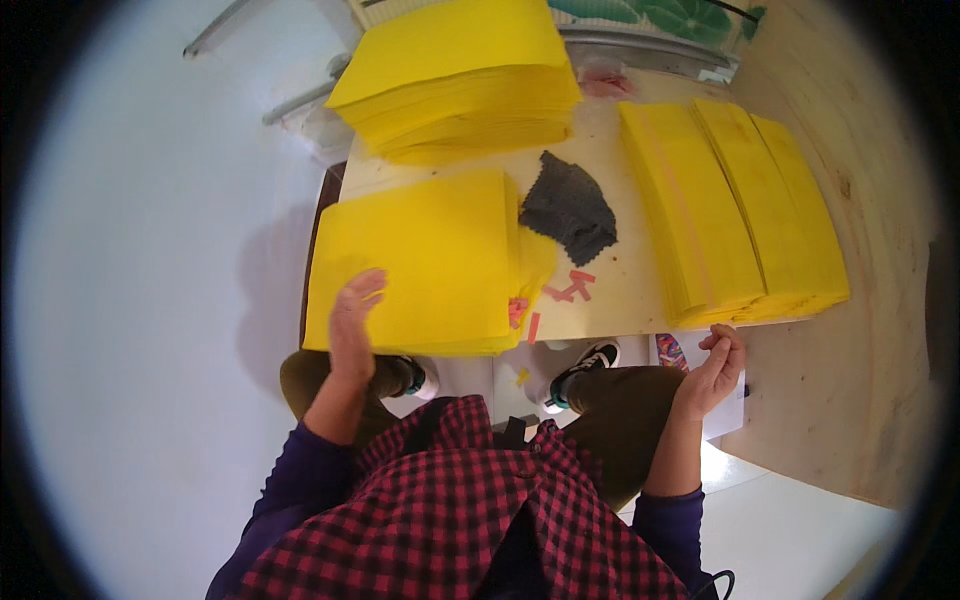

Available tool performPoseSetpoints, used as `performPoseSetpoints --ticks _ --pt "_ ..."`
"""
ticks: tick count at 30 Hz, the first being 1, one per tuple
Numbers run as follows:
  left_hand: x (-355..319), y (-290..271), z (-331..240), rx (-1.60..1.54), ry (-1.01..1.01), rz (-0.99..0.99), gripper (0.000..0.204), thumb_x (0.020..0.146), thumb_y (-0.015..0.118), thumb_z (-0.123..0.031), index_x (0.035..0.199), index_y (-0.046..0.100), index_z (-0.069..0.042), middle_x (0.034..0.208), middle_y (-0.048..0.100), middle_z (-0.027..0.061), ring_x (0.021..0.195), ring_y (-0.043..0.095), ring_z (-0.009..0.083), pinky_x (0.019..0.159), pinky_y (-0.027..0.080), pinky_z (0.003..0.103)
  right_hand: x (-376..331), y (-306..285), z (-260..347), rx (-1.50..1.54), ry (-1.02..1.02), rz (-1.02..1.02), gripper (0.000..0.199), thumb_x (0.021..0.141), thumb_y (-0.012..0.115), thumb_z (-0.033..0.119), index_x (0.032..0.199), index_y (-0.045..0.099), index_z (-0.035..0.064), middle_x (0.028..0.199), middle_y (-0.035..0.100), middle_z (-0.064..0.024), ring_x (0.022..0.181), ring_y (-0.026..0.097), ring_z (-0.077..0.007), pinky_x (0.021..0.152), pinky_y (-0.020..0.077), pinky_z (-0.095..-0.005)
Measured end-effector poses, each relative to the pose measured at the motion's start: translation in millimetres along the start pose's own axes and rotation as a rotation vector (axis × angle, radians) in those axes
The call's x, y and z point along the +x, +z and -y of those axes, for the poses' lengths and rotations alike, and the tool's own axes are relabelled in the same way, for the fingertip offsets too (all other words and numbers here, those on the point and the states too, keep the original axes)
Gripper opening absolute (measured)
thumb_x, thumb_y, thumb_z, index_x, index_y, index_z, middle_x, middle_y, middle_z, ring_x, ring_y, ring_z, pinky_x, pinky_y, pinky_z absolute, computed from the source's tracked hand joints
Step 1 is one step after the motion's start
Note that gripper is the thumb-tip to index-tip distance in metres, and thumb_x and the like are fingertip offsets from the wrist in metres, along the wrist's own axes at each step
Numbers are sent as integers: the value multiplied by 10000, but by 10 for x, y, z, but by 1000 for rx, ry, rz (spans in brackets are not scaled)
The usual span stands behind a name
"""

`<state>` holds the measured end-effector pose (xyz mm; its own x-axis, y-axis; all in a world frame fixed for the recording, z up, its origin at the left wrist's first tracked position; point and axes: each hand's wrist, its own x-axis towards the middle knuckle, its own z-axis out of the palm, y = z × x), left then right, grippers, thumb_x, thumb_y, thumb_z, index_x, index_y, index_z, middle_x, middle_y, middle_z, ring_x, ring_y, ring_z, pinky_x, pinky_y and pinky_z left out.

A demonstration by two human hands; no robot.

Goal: The person folds yellow cloths one by one on a table, aligning edges and pressing folds flat. The folded cloths are stacked into a neat pile on the table.

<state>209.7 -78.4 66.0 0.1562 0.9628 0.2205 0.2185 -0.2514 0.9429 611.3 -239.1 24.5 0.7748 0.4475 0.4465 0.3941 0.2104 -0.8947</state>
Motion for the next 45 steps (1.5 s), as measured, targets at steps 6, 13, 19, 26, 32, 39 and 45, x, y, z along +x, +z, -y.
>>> performPoseSetpoints --ticks 6,13,19,26,32,39,45 --pt "-269 -991 358 107 -162 -297 303 1004 416 -228 1039 619 -6 1050 633 72 990 583 169 869 448 298 -133 317 307 -34 20 238 168 985 450 107 955 589 18 872 553 -25 785 471 -99 728 396 -232" --pt "-221 -1440 589 310 36 -195 94 916 533 -59 944 603 -3 915 611 80 858 575 163 791 438 278 -365 1275 879 -106 -92 794 109 894 555 38 974 617 -3 1009 616 -132 972 579 -269 873 449 -351" --pt "73 -1655 688 501 202 60 83 857 580 -49 932 600 -18 929 591 138 901 564 314 821 443 364 -517 2115 916 -177 -176 1121 190 841 579 64 1016 606 -7 1054 607 -207 1037 552 -382 917 434 -416" --pt "745 -1560 1070 714 296 219 167 845 578 -82 1006 589 -36 1042 589 149 1027 530 346 897 413 427 -423 2769 316 -569 -426 1109 252 834 570 80 1064 607 -15 1080 598 -216 1041 552 -384 932 435 -404" --pt "956 -1591 977 759 324 284 222 857 562 -90 1075 566 -47 1132 556 143 1128 492 339 970 370 434 -250 2757 418 -540 -288 1061 229 841 561 98 1021 612 -33 1061 596 -245 1041 541 -409 924 429 -444" --pt "759 -1488 945 778 309 340 234 849 563 -98 1075 572 -40 1121 556 151 1105 504 346 955 385 432 -490 2671 500 -703 -378 1158 266 858 556 84 1101 580 -19 1142 568 -214 1119 509 -382 980 399 -418" --pt "840 -1550 914 765 298 407 246 855 563 -99 1093 572 -39 1102 552 160 1089 505 352 948 398 434 -381 2556 612 -564 -347 1125 259 851 573 80 1092 585 -15 1147 566 -219 1116 507 -391 987 395 -414"
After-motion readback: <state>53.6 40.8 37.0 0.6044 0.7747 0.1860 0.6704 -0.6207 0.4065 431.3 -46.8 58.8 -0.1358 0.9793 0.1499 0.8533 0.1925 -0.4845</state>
